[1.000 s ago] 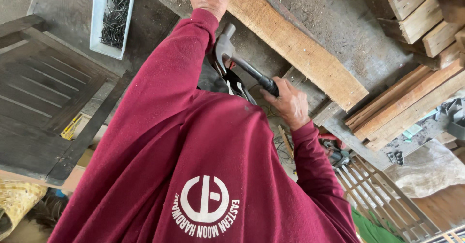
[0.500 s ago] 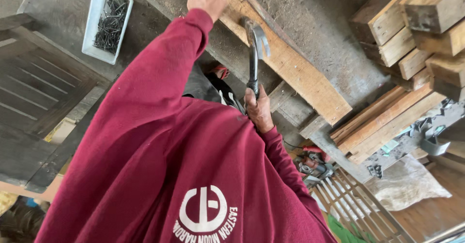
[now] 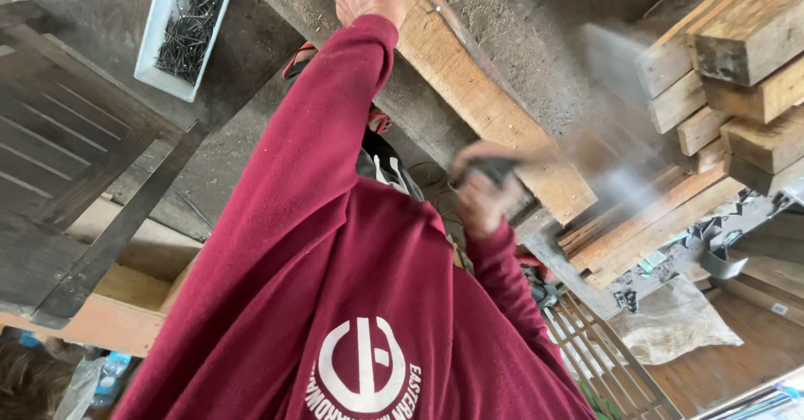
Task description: The person arranges wooden blocks and planks on a workbench, picks up nails from a container, and hammers them into the wooden pieces.
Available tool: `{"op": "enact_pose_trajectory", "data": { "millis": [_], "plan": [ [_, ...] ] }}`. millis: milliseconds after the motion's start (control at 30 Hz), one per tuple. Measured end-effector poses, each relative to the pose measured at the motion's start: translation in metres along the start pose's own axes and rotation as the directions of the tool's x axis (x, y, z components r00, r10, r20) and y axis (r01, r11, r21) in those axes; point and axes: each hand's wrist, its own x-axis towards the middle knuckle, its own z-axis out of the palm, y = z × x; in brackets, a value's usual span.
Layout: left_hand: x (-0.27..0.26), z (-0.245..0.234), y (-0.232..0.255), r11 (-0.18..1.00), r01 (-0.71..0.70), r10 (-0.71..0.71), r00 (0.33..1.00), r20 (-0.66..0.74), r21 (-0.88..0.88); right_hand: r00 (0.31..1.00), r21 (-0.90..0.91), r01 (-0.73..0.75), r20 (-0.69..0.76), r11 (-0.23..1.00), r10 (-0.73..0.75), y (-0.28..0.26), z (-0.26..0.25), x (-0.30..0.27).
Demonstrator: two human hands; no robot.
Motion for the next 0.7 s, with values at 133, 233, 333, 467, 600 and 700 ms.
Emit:
{"op": "enact_pose_trajectory", "data": {
  "millis": [133,233,333,467,600,700],
  "plan": [
    [-0.008,-0.011,0.004,0.997,-0.06,0.056,0.995,-0.079,-0.04,0.871,-0.672,-0.33,0.055,0.664,0.488,0.02,0.0,0.001],
    [-0.02,-0.011,0.011,0.996,-0.061,0.055,0.995,-0.088,-0.065,0.823,0.191,-0.565,0.052,0.803,0.566,-0.025,-0.014,0.002],
    [-0.012,-0.013,0.007,0.994,-0.004,0.0,0.999,-0.04,-0.107,0.928,0.321,0.357,-0.019,0.877,-0.371,-0.054,-0.02,0.026],
    [0.0,0.007,-0.002,0.984,-0.036,0.022,0.996,-0.083,-0.176,0.908,0.451,0.338,0.073,0.826,-0.412,-0.006,-0.014,0.037],
    [0.006,0.01,-0.013,0.945,-0.311,0.277,0.924,-0.263,-0.098,0.761,-0.314,-0.631,-0.068,0.71,0.646,0.013,0.004,0.009],
    [0.001,0.016,-0.013,0.972,-0.237,0.231,0.955,-0.187,-0.005,0.778,0.263,-0.588,-0.079,0.765,0.624,-0.034,-0.014,0.006]
  ]
}}
